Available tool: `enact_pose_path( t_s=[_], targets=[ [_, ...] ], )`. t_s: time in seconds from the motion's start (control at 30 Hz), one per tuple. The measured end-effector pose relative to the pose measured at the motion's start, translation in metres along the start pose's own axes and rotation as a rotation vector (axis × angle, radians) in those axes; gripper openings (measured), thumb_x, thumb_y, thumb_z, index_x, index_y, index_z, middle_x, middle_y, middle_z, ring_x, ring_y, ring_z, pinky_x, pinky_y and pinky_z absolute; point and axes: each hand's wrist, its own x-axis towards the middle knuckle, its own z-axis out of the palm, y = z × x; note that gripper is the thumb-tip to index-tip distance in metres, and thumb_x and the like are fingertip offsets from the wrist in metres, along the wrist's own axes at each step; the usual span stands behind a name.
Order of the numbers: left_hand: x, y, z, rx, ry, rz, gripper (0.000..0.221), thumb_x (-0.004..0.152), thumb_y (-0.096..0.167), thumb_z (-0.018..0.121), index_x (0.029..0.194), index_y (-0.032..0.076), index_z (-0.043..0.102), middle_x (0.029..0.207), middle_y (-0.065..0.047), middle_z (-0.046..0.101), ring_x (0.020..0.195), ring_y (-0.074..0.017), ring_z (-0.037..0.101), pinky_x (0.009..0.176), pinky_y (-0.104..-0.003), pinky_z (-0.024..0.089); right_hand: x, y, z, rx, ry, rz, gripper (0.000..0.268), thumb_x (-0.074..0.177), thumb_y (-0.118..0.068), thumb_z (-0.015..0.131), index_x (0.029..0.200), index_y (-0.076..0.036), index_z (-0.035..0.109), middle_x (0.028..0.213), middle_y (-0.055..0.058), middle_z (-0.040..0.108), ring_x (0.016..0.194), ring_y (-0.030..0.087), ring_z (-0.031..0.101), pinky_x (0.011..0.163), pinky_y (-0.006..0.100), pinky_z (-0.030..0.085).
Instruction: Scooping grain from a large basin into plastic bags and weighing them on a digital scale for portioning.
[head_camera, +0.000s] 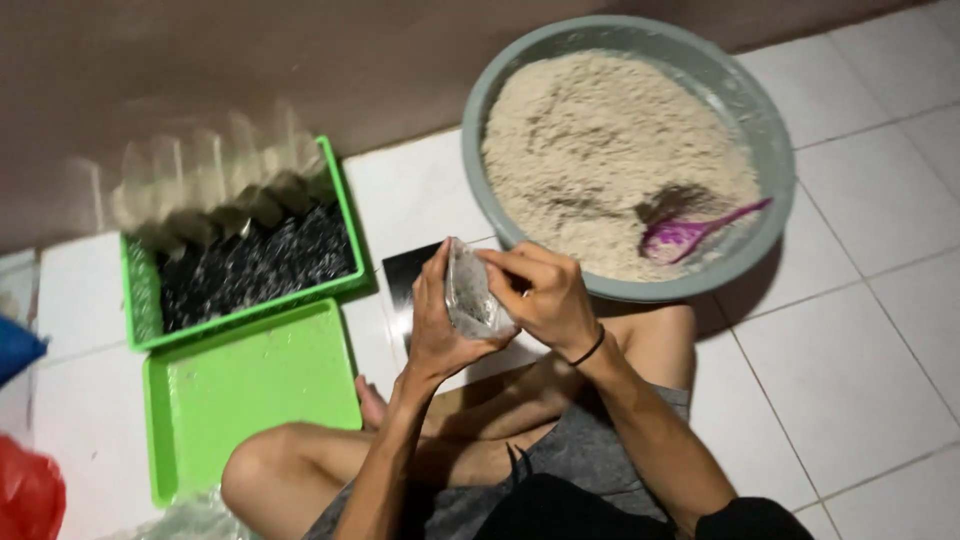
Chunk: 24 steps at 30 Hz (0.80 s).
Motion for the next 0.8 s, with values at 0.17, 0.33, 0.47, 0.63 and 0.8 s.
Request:
enact_pose_path(
  t_s=[0.17, 0.33, 0.47, 0.63, 0.8],
  targets=[
    [0.062, 0.037, 0.017, -0.095, 0.052, 0.072, 0.117, 0.048, 0.044, 0.097, 0.141, 0.000, 0.041, 0.126, -0.018, 0.056, 0.115, -0.0363, 0.058, 0.106, -0.044, 0.041, 0.018, 0.013, -0.072, 0.066, 0.119, 0.042, 0.022, 0.094, -0.009, 0.060, 0.111, -0.006, 0.074, 0.066, 0.009, 0.066, 0.052, 0.018, 0.068, 0.048, 0.026, 0.054],
    [0.097, 0.058, 0.051, -0.273, 0.056, 0.087, 0.113, 0.046, 0.036, 0.099, 0.139, 0.002, 0.045, 0.125, -0.014, 0.058, 0.117, -0.0303, 0.060, 0.106, -0.040, 0.045, 0.004, 0.086, -0.136, -0.050, 0.101, 0.083, 0.028, 0.090, -0.003, 0.064, 0.118, -0.001, 0.070, 0.067, 0.015, 0.063, 0.050, 0.022, 0.066, 0.044, 0.030, 0.051],
    [0.107, 0.042, 0.092, -0.291, 0.062, 0.084, 0.099, 0.053, 0.033, 0.098, 0.134, 0.003, 0.050, 0.121, -0.015, 0.062, 0.114, -0.0332, 0.062, 0.104, -0.045, 0.047, -0.033, 0.174, -0.178, -0.606, -0.117, 0.221, 0.025, 0.087, -0.014, 0.063, 0.110, -0.010, 0.073, 0.089, 0.015, 0.067, 0.082, 0.036, 0.068, 0.069, 0.043, 0.055],
    [0.095, 0.016, 0.140, -0.371, 0.111, -0.076, 0.091, 0.060, 0.026, 0.094, 0.137, 0.007, 0.049, 0.122, -0.013, 0.064, 0.115, -0.0283, 0.062, 0.104, -0.046, 0.046, -0.058, 0.269, -0.228, -1.061, -0.183, 0.276, 0.026, 0.078, -0.010, 0.069, 0.102, -0.015, 0.076, 0.109, 0.004, 0.058, 0.105, 0.028, 0.059, 0.090, 0.039, 0.052],
    [0.101, 0.005, 0.162, -0.382, 0.240, -0.003, 0.105, 0.058, 0.037, 0.096, 0.143, 0.006, 0.043, 0.124, -0.015, 0.059, 0.114, -0.0284, 0.060, 0.102, -0.047, 0.048, -0.062, 0.335, -0.254, -1.268, -0.283, 0.219, 0.012, 0.083, -0.024, 0.067, 0.092, -0.027, 0.073, 0.107, -0.008, 0.060, 0.109, 0.017, 0.053, 0.088, 0.032, 0.040]
  ],
)
